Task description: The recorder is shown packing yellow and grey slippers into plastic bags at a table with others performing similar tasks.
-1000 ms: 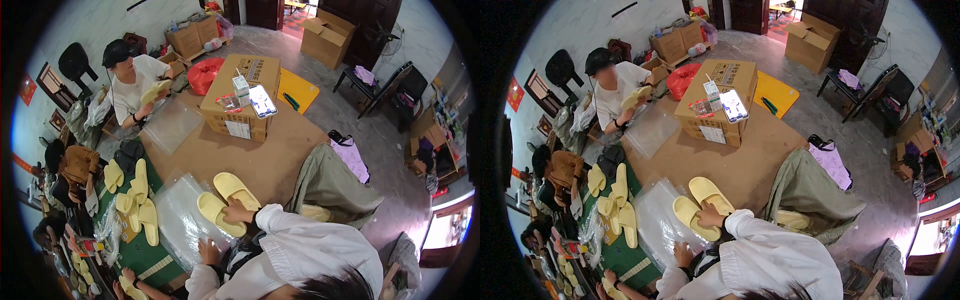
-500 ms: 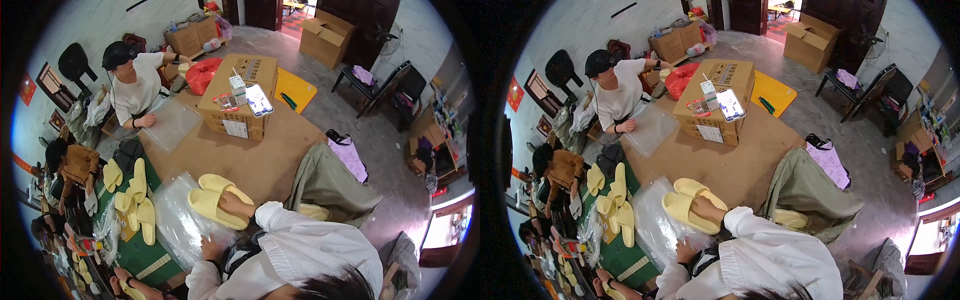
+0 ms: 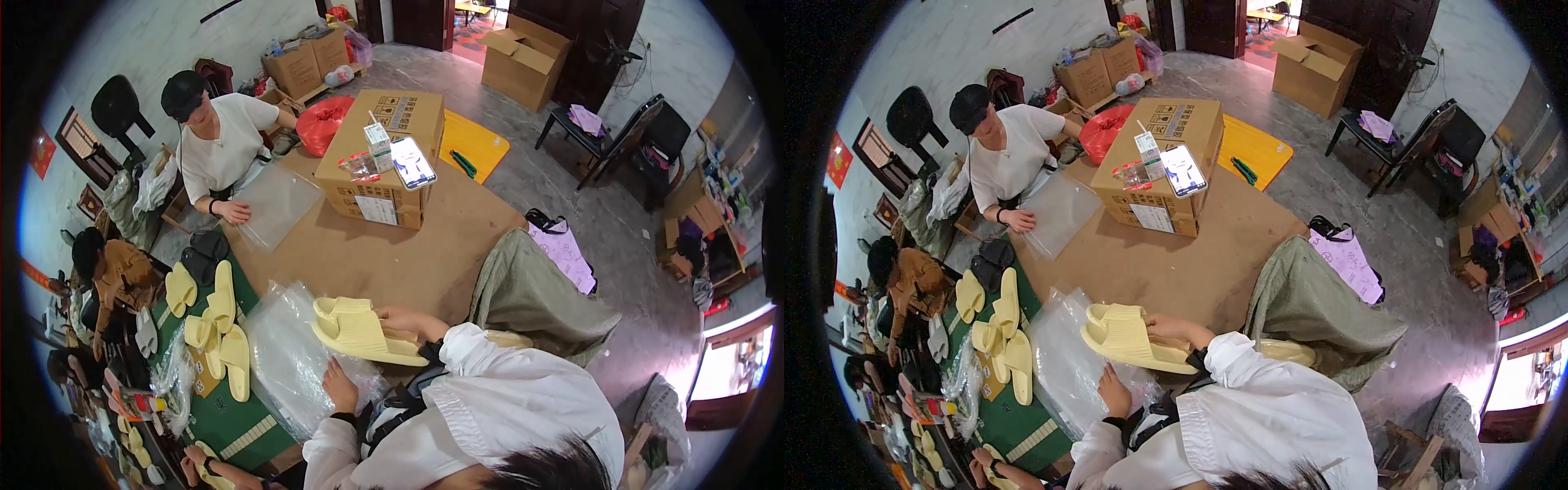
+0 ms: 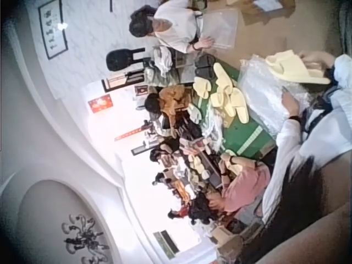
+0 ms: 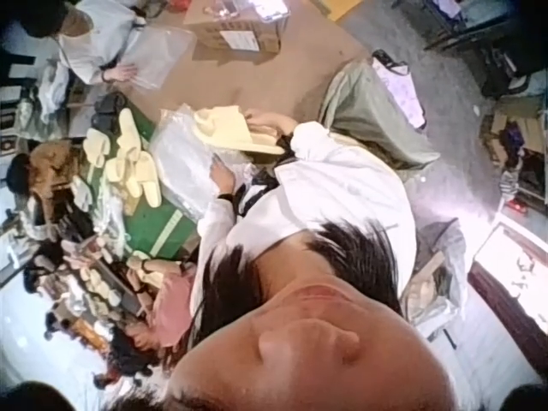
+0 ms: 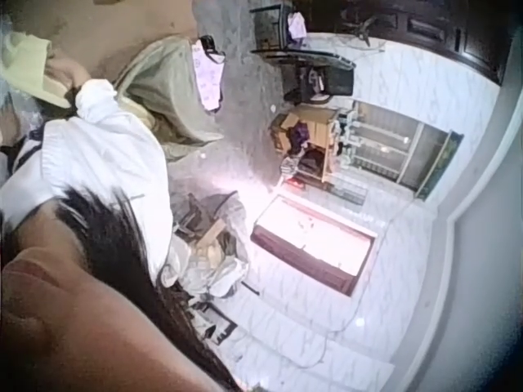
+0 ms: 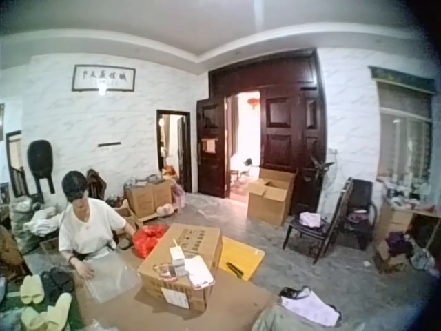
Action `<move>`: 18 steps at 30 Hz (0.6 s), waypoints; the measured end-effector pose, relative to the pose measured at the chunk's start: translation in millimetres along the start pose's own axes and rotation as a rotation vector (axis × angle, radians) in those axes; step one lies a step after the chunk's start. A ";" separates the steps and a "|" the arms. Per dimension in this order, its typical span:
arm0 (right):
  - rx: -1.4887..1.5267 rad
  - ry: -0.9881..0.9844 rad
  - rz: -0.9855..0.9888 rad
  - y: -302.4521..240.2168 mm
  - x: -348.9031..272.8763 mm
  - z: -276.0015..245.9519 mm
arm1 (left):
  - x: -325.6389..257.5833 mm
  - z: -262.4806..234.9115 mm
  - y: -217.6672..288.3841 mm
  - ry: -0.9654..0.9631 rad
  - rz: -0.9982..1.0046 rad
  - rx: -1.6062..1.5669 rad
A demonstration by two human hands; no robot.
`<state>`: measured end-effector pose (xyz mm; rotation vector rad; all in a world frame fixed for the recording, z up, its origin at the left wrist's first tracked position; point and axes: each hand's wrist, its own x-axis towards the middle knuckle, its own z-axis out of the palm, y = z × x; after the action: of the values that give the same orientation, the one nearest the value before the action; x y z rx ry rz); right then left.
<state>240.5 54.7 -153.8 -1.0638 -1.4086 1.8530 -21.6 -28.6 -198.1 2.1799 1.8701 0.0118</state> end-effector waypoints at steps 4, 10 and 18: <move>0.110 0.013 0.041 -1.9 -9.8 19.3 | -4.4 18.7 -27.0 -0.142 0.160 -0.088; -0.035 -0.041 0.030 5.9 -8.9 18.2 | -10.7 0.2 -22.8 -0.240 0.050 0.044; -0.018 -0.092 0.035 3.9 -8.2 27.1 | -16.4 -0.7 -13.7 0.053 0.099 0.034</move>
<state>221.6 33.3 -152.0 -1.0294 -1.4697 1.9395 -37.7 -42.6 -197.5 2.3147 1.8003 0.0588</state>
